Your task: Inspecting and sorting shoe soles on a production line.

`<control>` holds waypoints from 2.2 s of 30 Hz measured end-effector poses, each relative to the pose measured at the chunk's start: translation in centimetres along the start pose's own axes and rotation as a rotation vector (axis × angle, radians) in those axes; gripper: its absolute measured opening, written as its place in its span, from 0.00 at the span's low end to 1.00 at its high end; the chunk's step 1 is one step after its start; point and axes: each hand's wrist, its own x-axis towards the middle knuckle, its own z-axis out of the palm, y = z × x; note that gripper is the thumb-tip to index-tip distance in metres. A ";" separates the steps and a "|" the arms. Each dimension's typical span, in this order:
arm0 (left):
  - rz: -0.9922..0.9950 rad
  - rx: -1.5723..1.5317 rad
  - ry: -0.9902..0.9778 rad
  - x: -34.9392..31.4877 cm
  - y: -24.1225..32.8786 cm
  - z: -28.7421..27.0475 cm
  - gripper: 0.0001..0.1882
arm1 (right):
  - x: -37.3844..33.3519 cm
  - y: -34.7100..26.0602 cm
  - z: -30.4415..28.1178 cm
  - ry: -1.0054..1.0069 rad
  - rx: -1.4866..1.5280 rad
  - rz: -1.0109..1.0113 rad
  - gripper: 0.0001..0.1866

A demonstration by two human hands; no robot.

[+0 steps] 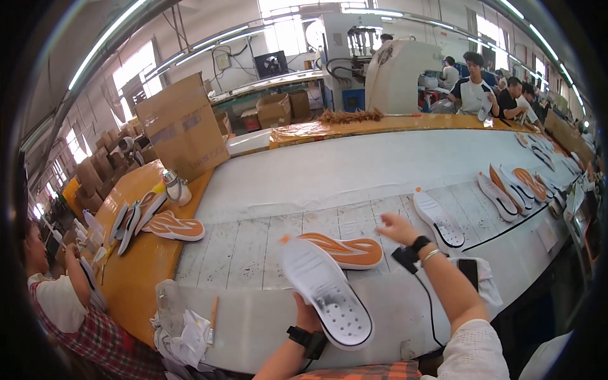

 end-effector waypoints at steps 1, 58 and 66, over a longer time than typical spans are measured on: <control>0.005 0.022 0.045 0.0 -0.3 -0.1 0.50 | 0.1 1.3 2.7 -0.028 -0.104 0.009 0.38; -0.102 0.296 -0.206 -6.3 7.1 1.7 0.38 | -20.3 -15.8 5.1 -0.224 0.397 -0.466 0.27; -0.053 0.098 -0.189 -6.6 8.1 0.6 0.34 | -19.7 -14.3 5.6 -0.314 1.120 -0.216 0.23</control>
